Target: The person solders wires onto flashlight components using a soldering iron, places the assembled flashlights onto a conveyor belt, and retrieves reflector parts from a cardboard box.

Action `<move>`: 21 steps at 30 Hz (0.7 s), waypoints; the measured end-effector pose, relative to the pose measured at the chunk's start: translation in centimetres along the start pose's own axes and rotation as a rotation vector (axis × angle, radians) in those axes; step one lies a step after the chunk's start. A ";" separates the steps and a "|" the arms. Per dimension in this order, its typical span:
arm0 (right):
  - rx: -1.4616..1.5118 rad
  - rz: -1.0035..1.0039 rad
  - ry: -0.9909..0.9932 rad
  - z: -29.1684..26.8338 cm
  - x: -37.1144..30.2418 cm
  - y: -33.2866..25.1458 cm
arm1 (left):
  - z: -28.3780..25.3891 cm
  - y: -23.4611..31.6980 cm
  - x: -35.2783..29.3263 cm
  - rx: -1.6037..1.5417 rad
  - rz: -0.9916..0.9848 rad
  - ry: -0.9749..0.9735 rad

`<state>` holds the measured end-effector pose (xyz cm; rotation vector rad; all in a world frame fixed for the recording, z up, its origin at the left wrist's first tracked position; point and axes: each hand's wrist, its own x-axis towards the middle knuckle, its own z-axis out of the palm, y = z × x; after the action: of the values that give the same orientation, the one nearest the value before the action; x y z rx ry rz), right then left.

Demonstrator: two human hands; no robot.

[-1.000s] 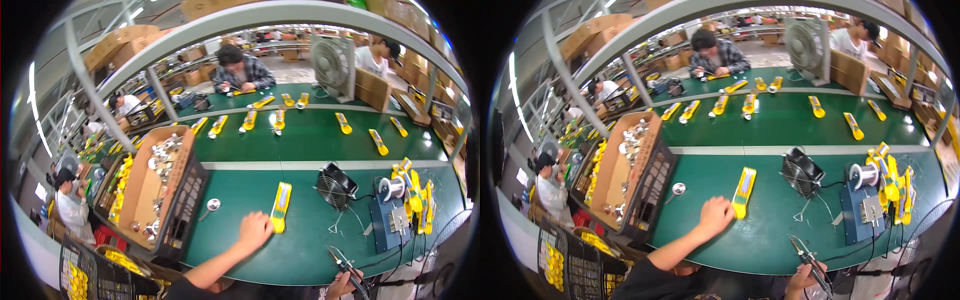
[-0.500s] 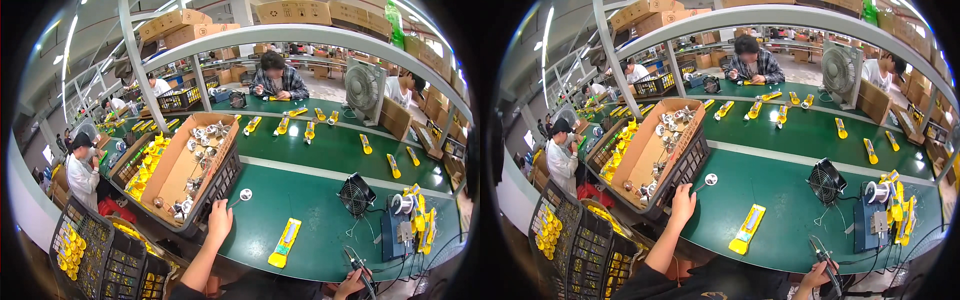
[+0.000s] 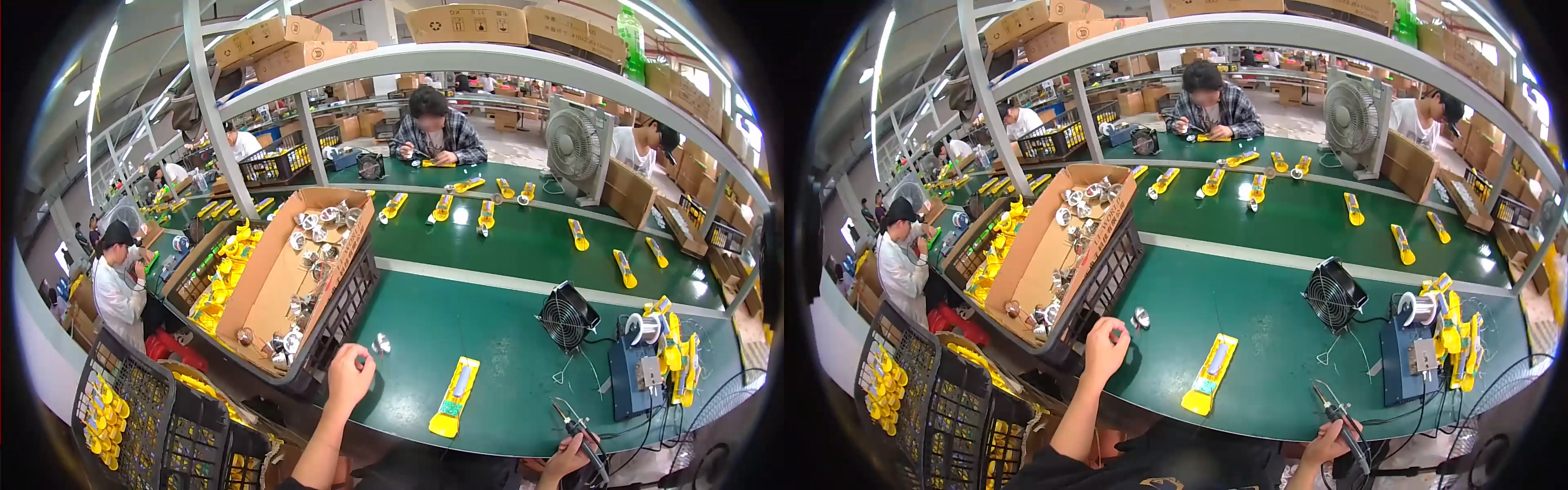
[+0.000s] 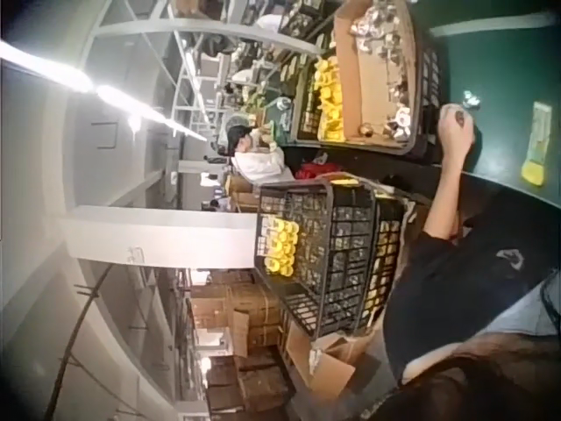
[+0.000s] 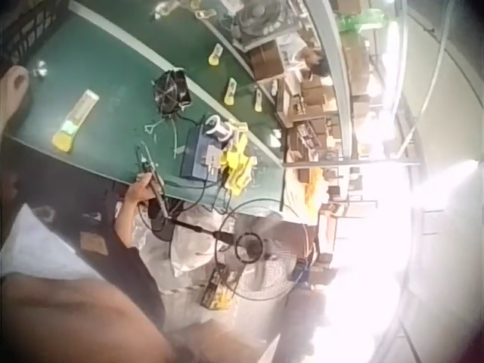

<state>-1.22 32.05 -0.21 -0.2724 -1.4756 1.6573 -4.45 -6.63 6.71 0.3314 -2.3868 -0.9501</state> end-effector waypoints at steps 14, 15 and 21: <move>-0.003 0.043 0.016 -0.6 0.3 0.7 | 3.7 2.7 -5.3 -0.447 0.087 -0.195; -0.008 0.042 -0.012 -0.7 0.4 1.0 | 4.0 2.9 -5.5 -0.445 0.112 -0.164; 0.004 0.012 -0.025 -0.7 0.1 1.6 | 5.5 4.9 -7.0 -0.250 0.048 -0.040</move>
<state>-1.55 32.76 -1.73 -0.2598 -1.4920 1.6781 -1.99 2.86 4.07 0.1609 -2.2668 -1.2264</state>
